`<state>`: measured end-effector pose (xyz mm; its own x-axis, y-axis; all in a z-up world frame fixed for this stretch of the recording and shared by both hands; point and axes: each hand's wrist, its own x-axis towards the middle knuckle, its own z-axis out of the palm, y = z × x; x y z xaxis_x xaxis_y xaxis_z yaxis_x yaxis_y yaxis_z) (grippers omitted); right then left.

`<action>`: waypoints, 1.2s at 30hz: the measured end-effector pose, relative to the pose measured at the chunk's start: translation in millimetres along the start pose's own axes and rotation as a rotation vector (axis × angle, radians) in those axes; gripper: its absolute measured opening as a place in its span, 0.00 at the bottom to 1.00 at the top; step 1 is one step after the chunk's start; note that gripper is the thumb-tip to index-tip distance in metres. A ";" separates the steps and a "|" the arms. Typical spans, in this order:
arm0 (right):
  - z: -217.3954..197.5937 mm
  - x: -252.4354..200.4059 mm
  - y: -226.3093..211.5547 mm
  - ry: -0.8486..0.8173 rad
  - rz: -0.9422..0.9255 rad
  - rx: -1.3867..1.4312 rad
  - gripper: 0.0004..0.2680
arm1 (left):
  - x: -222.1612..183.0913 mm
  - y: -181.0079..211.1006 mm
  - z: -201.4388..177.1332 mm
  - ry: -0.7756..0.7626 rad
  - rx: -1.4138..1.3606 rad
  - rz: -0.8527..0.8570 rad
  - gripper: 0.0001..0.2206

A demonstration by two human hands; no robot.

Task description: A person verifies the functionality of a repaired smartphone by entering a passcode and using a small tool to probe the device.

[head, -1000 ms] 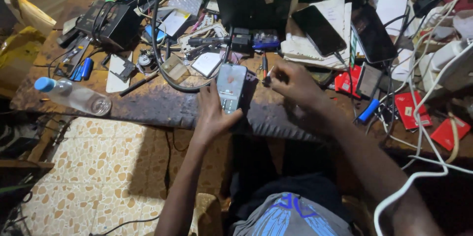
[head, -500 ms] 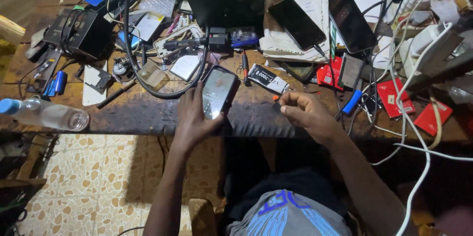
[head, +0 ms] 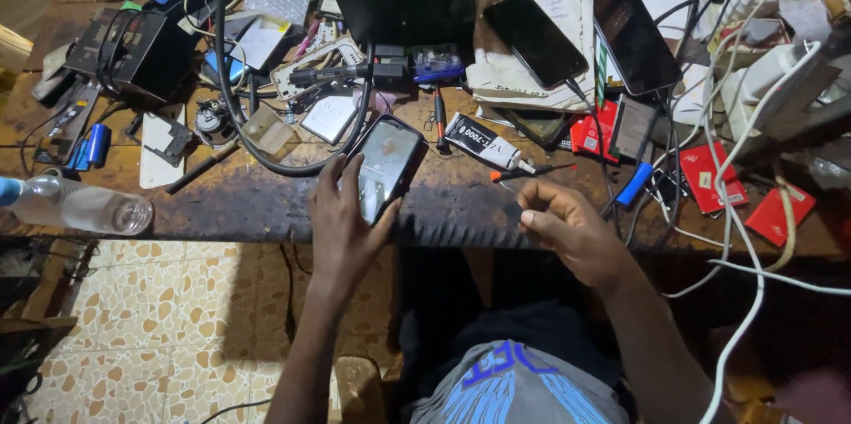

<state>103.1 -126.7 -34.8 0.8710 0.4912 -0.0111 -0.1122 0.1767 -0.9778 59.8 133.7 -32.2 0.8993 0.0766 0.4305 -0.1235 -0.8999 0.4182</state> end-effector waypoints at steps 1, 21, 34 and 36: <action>0.5 -2.5 1.5 0.000 0.004 0.001 0.05 | -5.6 13.8 -1.0 -0.003 0.000 -0.003 0.30; -16.8 1.9 3.6 0.317 -0.328 -1.115 0.09 | -63.5 74.6 75.0 0.031 -0.908 -0.662 0.05; 0.5 18.4 36.7 0.257 0.086 -1.258 0.06 | -55.6 70.6 85.3 0.187 -0.576 -0.631 0.02; 11.8 17.1 30.4 0.244 0.200 -1.183 0.03 | -59.6 68.6 96.9 0.308 -0.516 -0.631 0.05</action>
<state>109.0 -102.8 -62.2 0.9694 0.2253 -0.0973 0.1387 -0.8301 -0.5401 38.4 25.8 -106.6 0.7197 0.6751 0.1620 0.1184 -0.3492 0.9295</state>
